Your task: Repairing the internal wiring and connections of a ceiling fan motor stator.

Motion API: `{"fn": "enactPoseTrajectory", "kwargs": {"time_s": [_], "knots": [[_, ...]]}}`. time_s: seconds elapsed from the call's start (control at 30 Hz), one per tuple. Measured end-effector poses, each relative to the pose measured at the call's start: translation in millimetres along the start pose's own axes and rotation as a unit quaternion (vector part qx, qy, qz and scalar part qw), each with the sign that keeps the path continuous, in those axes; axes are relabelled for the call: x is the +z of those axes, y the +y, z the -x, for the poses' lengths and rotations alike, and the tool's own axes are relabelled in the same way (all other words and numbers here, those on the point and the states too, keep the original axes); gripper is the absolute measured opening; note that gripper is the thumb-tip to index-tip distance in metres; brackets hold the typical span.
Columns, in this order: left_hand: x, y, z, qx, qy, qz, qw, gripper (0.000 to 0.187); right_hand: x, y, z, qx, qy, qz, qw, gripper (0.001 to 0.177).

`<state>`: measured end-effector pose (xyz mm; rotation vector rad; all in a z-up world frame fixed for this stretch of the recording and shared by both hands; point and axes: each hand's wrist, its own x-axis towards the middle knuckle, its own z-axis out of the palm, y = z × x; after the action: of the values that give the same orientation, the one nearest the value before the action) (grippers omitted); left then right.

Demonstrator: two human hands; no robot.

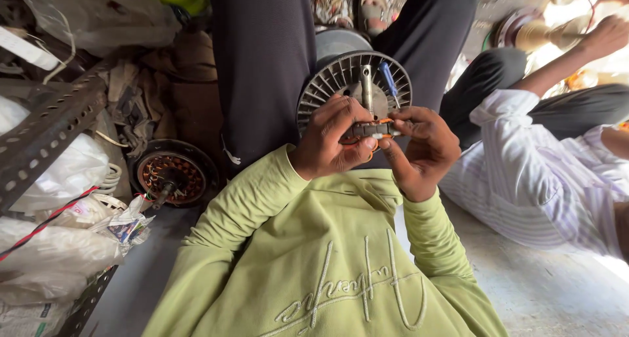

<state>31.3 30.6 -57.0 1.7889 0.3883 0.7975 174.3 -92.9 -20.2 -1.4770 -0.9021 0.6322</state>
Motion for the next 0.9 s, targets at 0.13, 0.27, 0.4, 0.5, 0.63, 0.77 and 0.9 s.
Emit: {"fn": "enactPoseTrajectory", "kwargs": {"time_s": [0.13, 0.27, 0.4, 0.5, 0.63, 0.77, 0.9], "knots": [[4.3, -7.9, 3.5, 0.023, 0.012, 0.008, 1.0, 0.022, 0.1, -3.8, -5.0, 0.011, -0.003, 0.029, 1.0, 0.024], [6.6, -12.0, 7.7, 0.037, 0.013, 0.006, 0.999, 0.025, 3.3, -2.7, -8.4, -0.035, -0.016, 0.095, 0.995, 0.022], [13.8, -17.2, 13.4, 0.06, 0.036, 0.001, 0.998, 0.029, 11.6, -1.9, -3.9, -0.054, 0.009, 0.098, 0.994, 0.021], [10.6, -16.4, 13.9, 0.07, 0.034, -0.008, 0.997, 0.027, 11.7, 3.9, 4.7, -0.044, 0.032, 0.086, 0.995, 0.021], [13.2, -16.8, 18.9, 0.06, 0.032, 0.002, 0.998, 0.026, 10.4, 1.2, 11.8, -0.027, 0.035, 0.086, 0.995, 0.02], [15.2, -17.7, 19.8, 0.056, 0.04, 0.018, 0.997, 0.027, 9.9, -1.7, 16.2, -0.005, 0.035, 0.092, 0.995, 0.021], [15.0, -15.2, 18.4, 0.045, 0.042, 0.022, 0.998, 0.024, 9.5, -4.0, 20.0, 0.016, 0.043, 0.084, 0.995, 0.023]]}}
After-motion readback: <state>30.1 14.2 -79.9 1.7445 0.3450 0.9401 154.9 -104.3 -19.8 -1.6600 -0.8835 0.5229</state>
